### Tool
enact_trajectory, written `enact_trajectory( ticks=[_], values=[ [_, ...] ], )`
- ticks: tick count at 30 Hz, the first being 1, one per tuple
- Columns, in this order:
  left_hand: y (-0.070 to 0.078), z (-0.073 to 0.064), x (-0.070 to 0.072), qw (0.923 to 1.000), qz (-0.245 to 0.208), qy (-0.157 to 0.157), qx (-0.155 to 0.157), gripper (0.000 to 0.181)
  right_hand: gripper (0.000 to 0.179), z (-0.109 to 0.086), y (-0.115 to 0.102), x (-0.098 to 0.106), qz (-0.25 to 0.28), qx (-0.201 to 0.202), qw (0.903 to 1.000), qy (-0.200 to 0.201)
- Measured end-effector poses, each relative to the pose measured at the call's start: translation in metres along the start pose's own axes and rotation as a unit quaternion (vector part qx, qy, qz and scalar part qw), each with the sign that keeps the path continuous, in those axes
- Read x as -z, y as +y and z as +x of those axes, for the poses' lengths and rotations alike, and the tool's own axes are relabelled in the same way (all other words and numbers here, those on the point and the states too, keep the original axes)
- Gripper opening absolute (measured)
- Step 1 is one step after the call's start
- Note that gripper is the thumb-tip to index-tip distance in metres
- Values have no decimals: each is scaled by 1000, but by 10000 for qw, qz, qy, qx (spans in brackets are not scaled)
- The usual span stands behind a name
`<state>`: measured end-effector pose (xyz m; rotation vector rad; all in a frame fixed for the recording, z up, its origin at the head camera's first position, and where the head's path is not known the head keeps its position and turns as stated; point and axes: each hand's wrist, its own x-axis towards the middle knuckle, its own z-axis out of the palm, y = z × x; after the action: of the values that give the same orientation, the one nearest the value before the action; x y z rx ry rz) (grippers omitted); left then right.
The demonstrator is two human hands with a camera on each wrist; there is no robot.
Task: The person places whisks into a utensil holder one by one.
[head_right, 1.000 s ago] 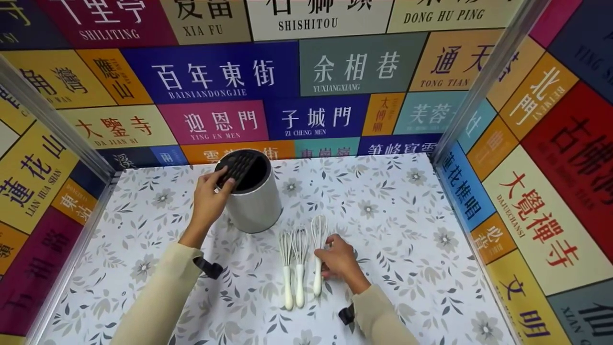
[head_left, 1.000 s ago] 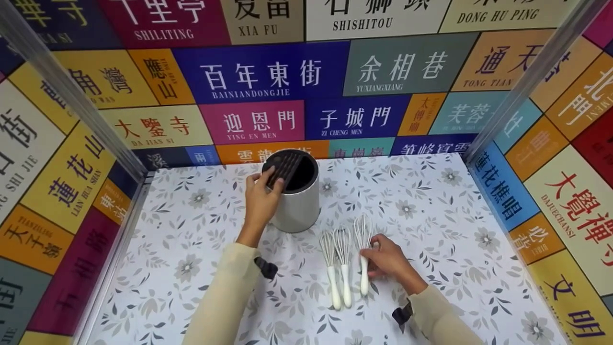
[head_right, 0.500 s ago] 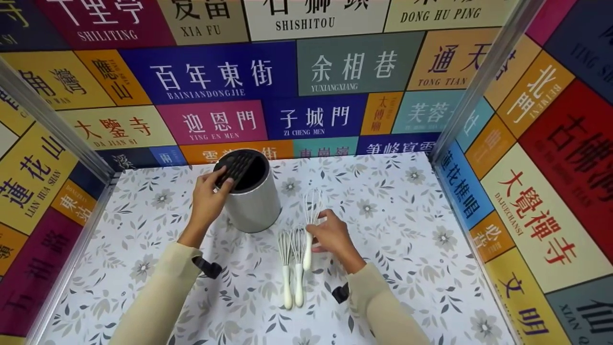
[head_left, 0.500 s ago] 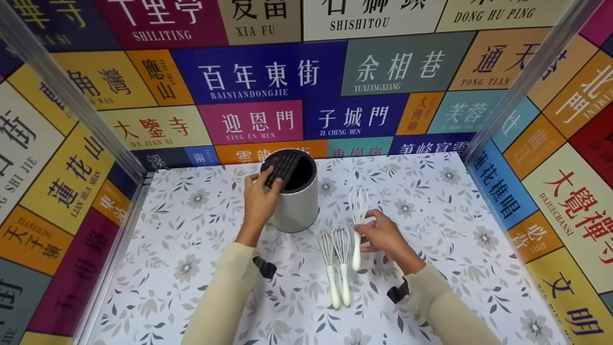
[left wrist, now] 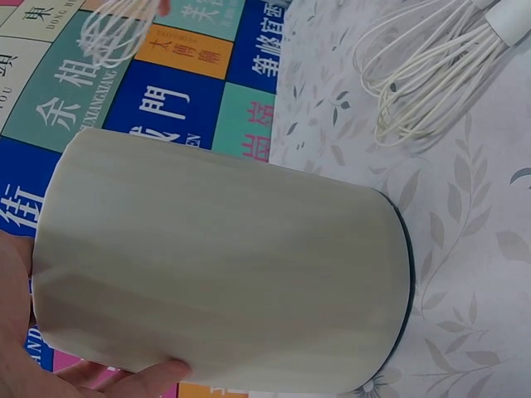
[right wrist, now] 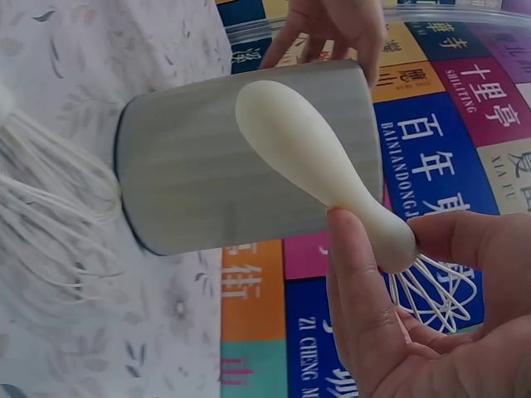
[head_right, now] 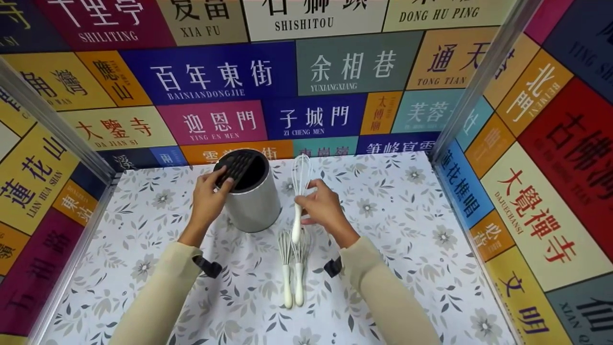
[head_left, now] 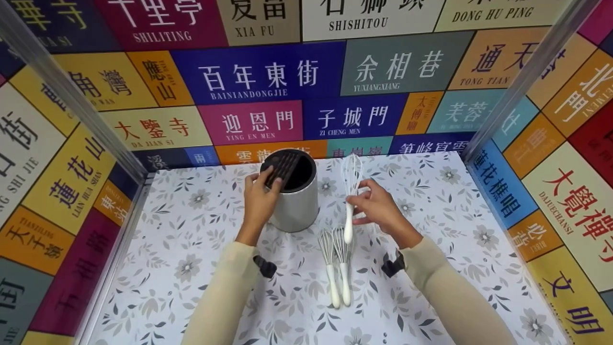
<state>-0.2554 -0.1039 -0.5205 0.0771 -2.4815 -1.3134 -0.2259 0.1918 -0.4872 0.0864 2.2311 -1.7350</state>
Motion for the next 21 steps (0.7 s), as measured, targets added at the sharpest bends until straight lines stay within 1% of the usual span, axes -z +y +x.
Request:
enact_trajectory(
  ticks=[6, 13, 17, 21],
  values=[
    [1, 1, 0, 10000, 11, 7, -36, 46, 58, 7, -26, -6, -49, 250, 9997, 30],
    [0, 0, 0, 10000, -14, 46, -49, 46, 56, 16, -54, -19, 6, 563, 9984, 89],
    [1, 0, 1, 10000, -29, 52, -65, 46, 55, 22, -69, -28, 3, 865, 9960, 244],
    [1, 0, 1, 10000, -39, 28, -64, 46, 51, 30, -82, -39, -95, 1208, 9912, 535]
  ],
)
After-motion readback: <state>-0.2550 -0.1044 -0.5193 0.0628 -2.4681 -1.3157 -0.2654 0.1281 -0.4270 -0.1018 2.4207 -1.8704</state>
